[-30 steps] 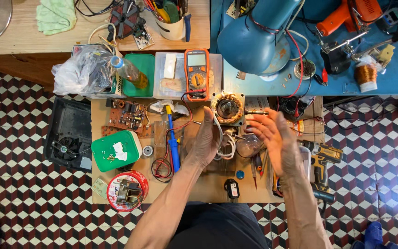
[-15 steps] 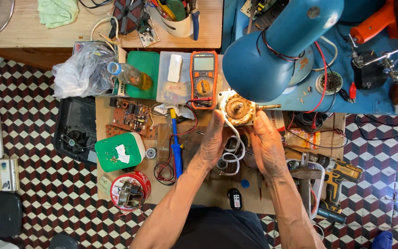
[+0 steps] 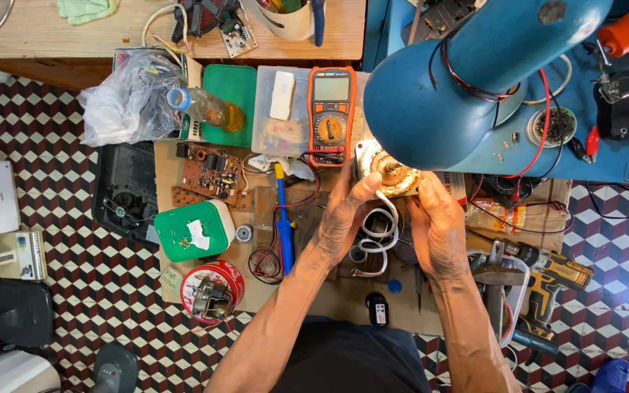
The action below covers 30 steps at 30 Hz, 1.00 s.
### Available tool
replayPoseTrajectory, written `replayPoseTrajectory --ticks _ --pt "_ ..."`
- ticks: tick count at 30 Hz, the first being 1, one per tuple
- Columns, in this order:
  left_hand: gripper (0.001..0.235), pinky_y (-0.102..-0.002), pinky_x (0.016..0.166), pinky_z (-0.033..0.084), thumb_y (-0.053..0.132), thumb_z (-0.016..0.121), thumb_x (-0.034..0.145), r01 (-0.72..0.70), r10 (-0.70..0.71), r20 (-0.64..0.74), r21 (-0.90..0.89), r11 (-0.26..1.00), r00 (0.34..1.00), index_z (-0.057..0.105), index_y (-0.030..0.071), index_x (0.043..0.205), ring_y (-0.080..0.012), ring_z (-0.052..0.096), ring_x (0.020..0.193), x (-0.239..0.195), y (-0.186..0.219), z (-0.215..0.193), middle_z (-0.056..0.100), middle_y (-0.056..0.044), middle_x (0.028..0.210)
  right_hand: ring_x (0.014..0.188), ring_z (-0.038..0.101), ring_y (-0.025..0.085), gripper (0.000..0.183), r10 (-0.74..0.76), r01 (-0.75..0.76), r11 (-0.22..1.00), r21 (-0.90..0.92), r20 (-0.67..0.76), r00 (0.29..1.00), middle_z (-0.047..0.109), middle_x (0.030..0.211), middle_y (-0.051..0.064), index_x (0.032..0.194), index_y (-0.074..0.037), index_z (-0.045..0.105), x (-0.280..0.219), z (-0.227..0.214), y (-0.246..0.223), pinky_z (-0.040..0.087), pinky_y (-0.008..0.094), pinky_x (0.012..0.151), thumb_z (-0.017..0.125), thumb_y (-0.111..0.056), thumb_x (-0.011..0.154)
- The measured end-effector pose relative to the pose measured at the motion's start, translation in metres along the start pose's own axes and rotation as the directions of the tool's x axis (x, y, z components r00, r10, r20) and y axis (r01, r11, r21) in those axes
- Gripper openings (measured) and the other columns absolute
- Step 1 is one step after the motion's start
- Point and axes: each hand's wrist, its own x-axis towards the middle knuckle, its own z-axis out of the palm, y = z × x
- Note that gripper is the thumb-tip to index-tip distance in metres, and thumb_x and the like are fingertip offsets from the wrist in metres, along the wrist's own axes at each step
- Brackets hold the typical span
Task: The person assembles a small electric motor by inserting the rotor into the stator and aligning the end caps. They then connect wires to the motor terminals and test the assembly with a multimeter.
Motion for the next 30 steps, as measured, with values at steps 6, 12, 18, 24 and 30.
replayPoseTrajectory --ticks 6,12,18,24,30 --pt "0.089 -0.037 0.112 0.044 0.039 0.079 0.083 0.024 -0.026 0.022 0.113 0.993 0.999 0.035 0.010 0.154 -0.0186 0.053 0.131 0.000 0.004 0.003 0.053 -0.008 0.141 0.140 0.049 0.020 0.049 -0.020 0.017 0.992 -0.124 -0.018 1.000 0.053 0.151 0.014 0.149 0.007 0.046 -0.006 0.004 -0.005 0.034 0.037 0.123 0.050 -0.022 0.109" --pt "0.083 -0.035 0.112 0.047 0.030 0.083 0.082 -0.060 0.048 0.047 0.282 0.958 0.998 0.044 0.003 0.150 -0.0186 0.057 0.128 -0.002 0.002 0.003 0.058 -0.009 0.137 0.138 0.049 0.020 0.052 -0.032 0.027 0.989 -0.146 -0.028 0.999 0.053 0.150 0.015 0.150 0.009 0.044 -0.008 -0.001 -0.002 0.037 0.036 0.121 0.053 -0.022 0.109" --pt "0.075 -0.033 0.103 0.052 0.015 0.083 0.079 -0.082 0.086 0.006 0.370 0.926 0.996 0.047 0.004 0.144 -0.0148 0.061 0.118 0.000 -0.005 0.007 0.061 -0.005 0.130 0.131 0.053 0.018 0.045 -0.047 0.041 0.996 -0.083 -0.081 0.996 0.057 0.141 0.012 0.146 0.010 0.047 -0.007 -0.002 0.002 0.042 0.035 0.115 0.052 -0.016 0.110" --pt "0.053 -0.033 0.105 0.051 0.004 0.077 0.087 0.038 -0.032 -0.025 0.292 0.956 0.999 0.057 0.000 0.136 -0.0167 0.063 0.118 -0.016 -0.009 -0.014 0.066 -0.007 0.129 0.133 0.052 0.017 0.050 -0.034 0.035 0.999 0.007 -0.088 0.996 0.055 0.145 0.013 0.153 0.005 0.043 -0.024 0.004 0.030 0.041 0.033 0.115 0.053 -0.015 0.109" --pt "0.054 -0.035 0.103 0.051 -0.001 0.074 0.087 0.013 -0.002 -0.051 0.220 0.975 0.999 0.054 0.003 0.137 -0.0178 0.063 0.117 -0.035 -0.005 -0.017 0.064 -0.006 0.128 0.143 0.045 0.020 0.060 -0.039 0.039 0.999 -0.004 -0.112 0.993 0.048 0.156 0.018 0.157 0.006 0.036 -0.037 0.027 0.022 0.036 0.033 0.120 0.057 -0.018 0.107"
